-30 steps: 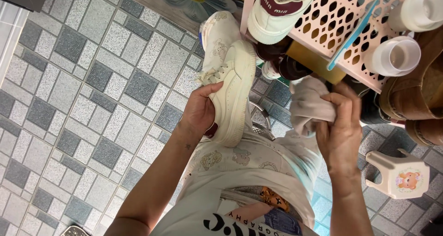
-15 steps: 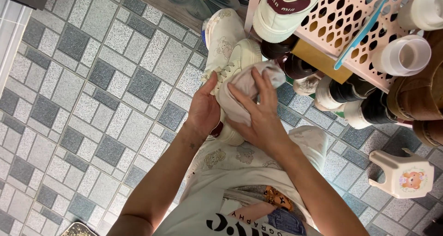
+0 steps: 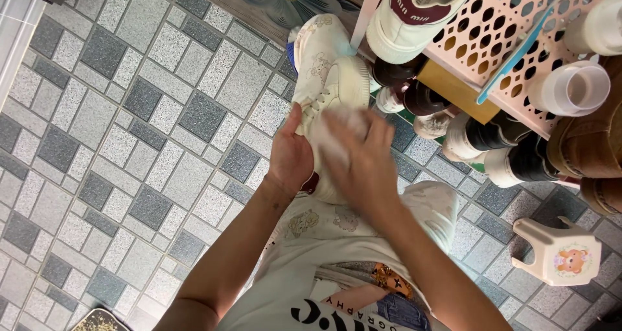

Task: Scrubbing white sneakers with a toothbrush and cleaning solution followed by wiping them with a cloth.

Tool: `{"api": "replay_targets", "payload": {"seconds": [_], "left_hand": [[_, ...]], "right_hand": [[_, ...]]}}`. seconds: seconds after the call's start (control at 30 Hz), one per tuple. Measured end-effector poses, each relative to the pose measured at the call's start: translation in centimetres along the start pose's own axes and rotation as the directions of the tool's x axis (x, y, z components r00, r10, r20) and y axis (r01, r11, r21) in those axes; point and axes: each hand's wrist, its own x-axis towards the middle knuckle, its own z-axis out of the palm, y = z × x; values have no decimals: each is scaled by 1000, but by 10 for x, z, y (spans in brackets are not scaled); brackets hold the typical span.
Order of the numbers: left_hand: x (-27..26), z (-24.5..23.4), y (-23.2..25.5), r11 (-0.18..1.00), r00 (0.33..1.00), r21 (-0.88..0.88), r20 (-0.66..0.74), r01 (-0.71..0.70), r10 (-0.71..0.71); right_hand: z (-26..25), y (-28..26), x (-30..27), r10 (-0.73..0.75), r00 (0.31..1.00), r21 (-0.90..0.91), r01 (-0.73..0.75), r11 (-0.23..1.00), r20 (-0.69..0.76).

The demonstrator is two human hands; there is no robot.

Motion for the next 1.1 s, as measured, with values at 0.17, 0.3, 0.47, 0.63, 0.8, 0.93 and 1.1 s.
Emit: {"api": "replay_targets", "payload": {"seconds": [0.17, 0.3, 0.47, 0.63, 0.8, 0.93, 1.1], "left_hand": [[-2, -5, 5, 995, 991, -3, -95, 99, -99], [-3, -2, 1, 988, 996, 154, -85, 16, -3], [0, -7, 1, 980, 998, 197, -61, -12, 25], [-1, -4, -7, 993, 999, 120, -25, -19, 22], [0, 8, -6, 998, 996, 53, -87, -24, 29], [-1, 21, -5, 976, 979, 217, -200, 6, 38], [6, 1, -7, 951, 979, 304, -203, 62, 1]], "right_hand": [[1, -8, -18, -1, 986, 16, -2, 1000, 167], [14, 15, 23, 33, 999, -59, -33, 998, -14], [29, 48, 75, 154, 986, -34, -156, 987, -58], [16, 42, 62, 189, 978, 70, -183, 981, -89], [0, 9, 5, 131, 991, 28, -131, 991, 29], [-9, -2, -26, 41, 987, 32, -46, 998, 155], [8, 9, -12, 33, 998, 89, -37, 995, 50]]}}
